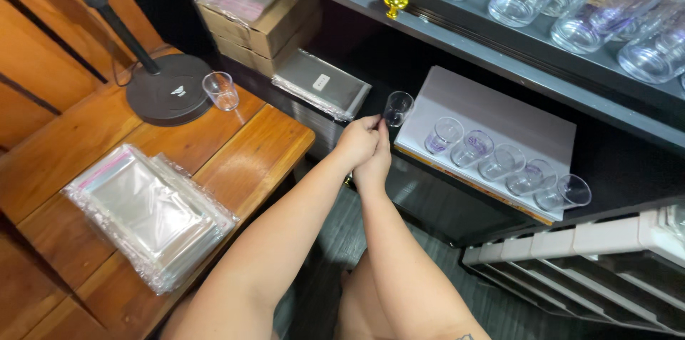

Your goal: The person sits on the floor and unpacks clear plastic bags containing small glass cups. They remove the cups from the packaging and place them onto a nearby shelf, arranging them in rows.

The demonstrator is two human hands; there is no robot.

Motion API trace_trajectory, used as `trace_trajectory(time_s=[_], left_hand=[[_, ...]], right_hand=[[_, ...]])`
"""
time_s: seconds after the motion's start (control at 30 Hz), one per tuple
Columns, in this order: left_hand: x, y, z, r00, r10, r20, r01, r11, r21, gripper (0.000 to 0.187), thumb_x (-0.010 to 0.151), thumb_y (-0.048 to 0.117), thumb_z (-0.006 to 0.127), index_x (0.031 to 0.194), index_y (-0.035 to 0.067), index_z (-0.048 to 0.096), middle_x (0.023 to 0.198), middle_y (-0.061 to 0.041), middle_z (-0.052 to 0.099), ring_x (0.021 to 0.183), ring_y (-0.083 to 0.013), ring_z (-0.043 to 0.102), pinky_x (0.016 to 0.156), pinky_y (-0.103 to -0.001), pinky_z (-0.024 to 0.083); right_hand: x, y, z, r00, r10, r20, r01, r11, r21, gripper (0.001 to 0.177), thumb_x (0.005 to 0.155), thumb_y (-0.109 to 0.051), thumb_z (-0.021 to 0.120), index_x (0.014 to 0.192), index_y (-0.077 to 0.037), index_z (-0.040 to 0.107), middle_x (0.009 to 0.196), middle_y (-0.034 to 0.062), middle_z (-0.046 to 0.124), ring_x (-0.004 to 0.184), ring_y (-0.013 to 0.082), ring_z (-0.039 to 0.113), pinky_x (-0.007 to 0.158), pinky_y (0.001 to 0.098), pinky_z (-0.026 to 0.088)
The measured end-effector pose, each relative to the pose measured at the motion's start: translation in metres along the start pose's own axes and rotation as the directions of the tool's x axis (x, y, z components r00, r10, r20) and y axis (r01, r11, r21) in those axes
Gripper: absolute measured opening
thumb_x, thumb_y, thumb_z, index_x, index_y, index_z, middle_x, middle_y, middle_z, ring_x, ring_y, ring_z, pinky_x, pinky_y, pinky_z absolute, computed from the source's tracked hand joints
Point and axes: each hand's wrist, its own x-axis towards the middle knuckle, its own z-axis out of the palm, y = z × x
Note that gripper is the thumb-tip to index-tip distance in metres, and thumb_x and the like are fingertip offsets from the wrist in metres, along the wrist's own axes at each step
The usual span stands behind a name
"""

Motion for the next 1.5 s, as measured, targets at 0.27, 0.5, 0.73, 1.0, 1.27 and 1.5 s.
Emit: trace_trajectory(time_s=[0.27,0.5,0.73,1.0,1.27,1.5], left_hand=[[-0.018,-0.032,-0.065,0.999,0.014,0.048,-0.024,0.977,0.212,0.055,0.083,0.025,0.067,0.137,0.014,0.067,0.13,-0.011,0.073,0.127,-0.024,0.065,0.109,-0.04,0.052],[-0.048,-0.068,-0.177,0.949,-0.047,-0.312,0.072,0.995,0.068,0.035,0.084,0.024,0.068,0.118,0.022,0.077,0.109,-0.002,0.079,0.111,-0.0162,0.073,0.097,-0.034,0.057],[-0.073,-0.09,-0.265,0.777,-0.173,-0.605,0.242,0.97,0.033,0.032,0.079,0.027,0.078,0.11,0.024,0.077,0.105,0.003,0.079,0.105,-0.0114,0.074,0.091,-0.03,0.059],[-0.054,-0.094,-0.291,0.807,-0.184,-0.56,0.172,0.982,-0.076,0.065,0.085,0.004,0.077,0.145,-0.001,0.053,0.138,-0.03,0.059,0.13,-0.0337,0.062,0.11,-0.042,0.051],[-0.005,-0.116,-0.293,0.887,-0.173,-0.428,0.178,0.984,-0.028,0.086,0.075,0.006,0.081,0.154,0.003,0.046,0.15,-0.024,0.055,0.144,-0.033,0.049,0.119,-0.045,0.042],[0.003,-0.111,-0.277,0.874,-0.152,-0.461,0.191,0.981,0.039,0.07,0.069,0.016,0.078,0.138,0.012,0.064,0.129,-0.006,0.072,0.131,-0.0214,0.062,0.114,-0.039,0.048]], right_hand=[[-0.042,-0.036,0.008,0.995,-0.082,0.056,0.062,0.953,0.295,0.04,0.098,0.001,0.063,0.135,-0.015,0.067,0.122,0.007,0.074,0.117,0.0185,0.069,0.1,0.0352,0.057],[-0.059,-0.052,0.038,0.984,-0.146,0.104,0.123,0.971,0.207,0.018,0.093,-0.009,0.072,0.102,-0.022,0.081,0.087,-0.0039,0.078,0.085,0.0093,0.074,0.081,0.0264,0.059],[-0.069,-0.107,0.09,0.958,-0.221,0.184,0.158,0.939,0.306,0.017,0.089,-0.01,0.078,0.102,-0.021,0.081,0.084,-0.0042,0.076,0.079,0.0072,0.071,0.074,0.0226,0.059],[-0.034,-0.145,0.172,0.933,-0.15,0.327,0.084,0.975,0.207,0.042,0.079,-0.015,0.087,0.119,-0.015,0.074,0.098,0.0031,0.077,0.085,0.0109,0.075,0.081,0.0263,0.062],[-0.035,-0.159,0.218,0.887,-0.068,0.456,0.093,0.995,-0.033,0.073,0.077,-0.026,0.089,0.143,-0.019,0.059,0.129,0.003,0.072,0.116,0.0155,0.071,0.101,0.0296,0.059],[-0.026,-0.152,0.235,0.904,-0.109,0.414,0.103,0.994,0.036,0.051,0.082,-0.025,0.084,0.13,-0.02,0.066,0.117,-0.0052,0.077,0.112,0.0113,0.073,0.1,0.0285,0.057]])
